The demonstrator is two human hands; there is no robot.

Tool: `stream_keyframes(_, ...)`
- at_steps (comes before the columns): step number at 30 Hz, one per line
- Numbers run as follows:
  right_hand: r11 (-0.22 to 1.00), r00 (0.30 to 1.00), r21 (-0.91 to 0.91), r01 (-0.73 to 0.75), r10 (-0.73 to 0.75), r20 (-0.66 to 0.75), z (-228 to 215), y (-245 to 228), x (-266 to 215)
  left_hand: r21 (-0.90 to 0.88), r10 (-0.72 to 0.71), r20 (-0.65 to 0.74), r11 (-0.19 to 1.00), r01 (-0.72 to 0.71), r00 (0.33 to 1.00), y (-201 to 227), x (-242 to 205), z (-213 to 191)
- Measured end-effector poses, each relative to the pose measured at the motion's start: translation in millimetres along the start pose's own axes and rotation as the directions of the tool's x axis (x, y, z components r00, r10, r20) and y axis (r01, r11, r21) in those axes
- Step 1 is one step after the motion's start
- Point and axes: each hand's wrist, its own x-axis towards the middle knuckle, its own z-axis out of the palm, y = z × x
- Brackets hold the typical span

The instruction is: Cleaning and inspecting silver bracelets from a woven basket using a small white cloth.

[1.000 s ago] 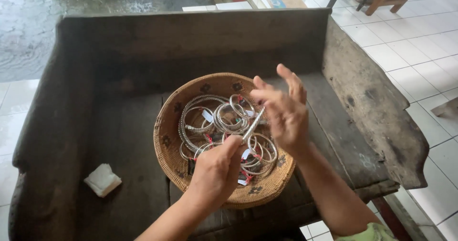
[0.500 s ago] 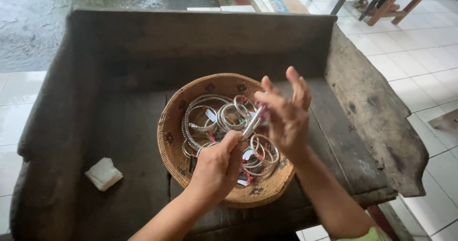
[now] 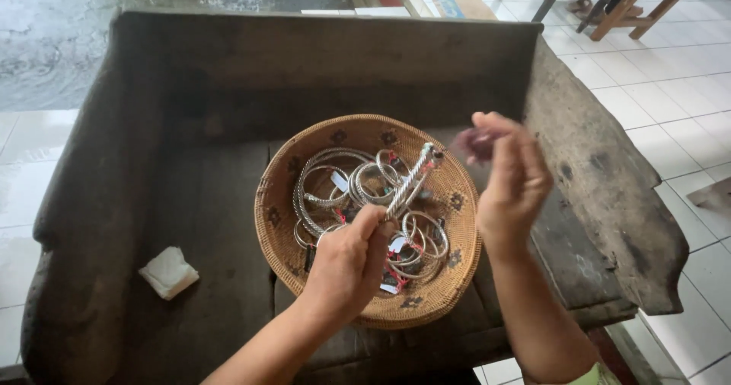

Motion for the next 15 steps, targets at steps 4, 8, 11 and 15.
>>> stream_keyframes(4,0.926,0.957,0.296,-0.235,0.274,-0.098,-2,2,-3,0.004,-0.017,0.017,1.0,0.017,1.0,0,1,-1)
stream_keyframes(8,0.971,0.984,0.169,-0.17,0.178,-0.031,6,-18,-4,0.035,0.058,0.0,0.998,-0.058,0.998,1,1,2)
stream_keyframes(11,0.968,0.979,-0.2,0.15,-0.117,0.165,13,-30,2,0.027,0.003,0.01,1.0,-0.004,1.0,6,3,-1)
stream_keyframes(15,0.87,0.925,-0.338,0.358,-0.28,0.258,13,7,-26,-0.042,0.004,0.015,0.999,-0.004,1.0,5,3,-3)
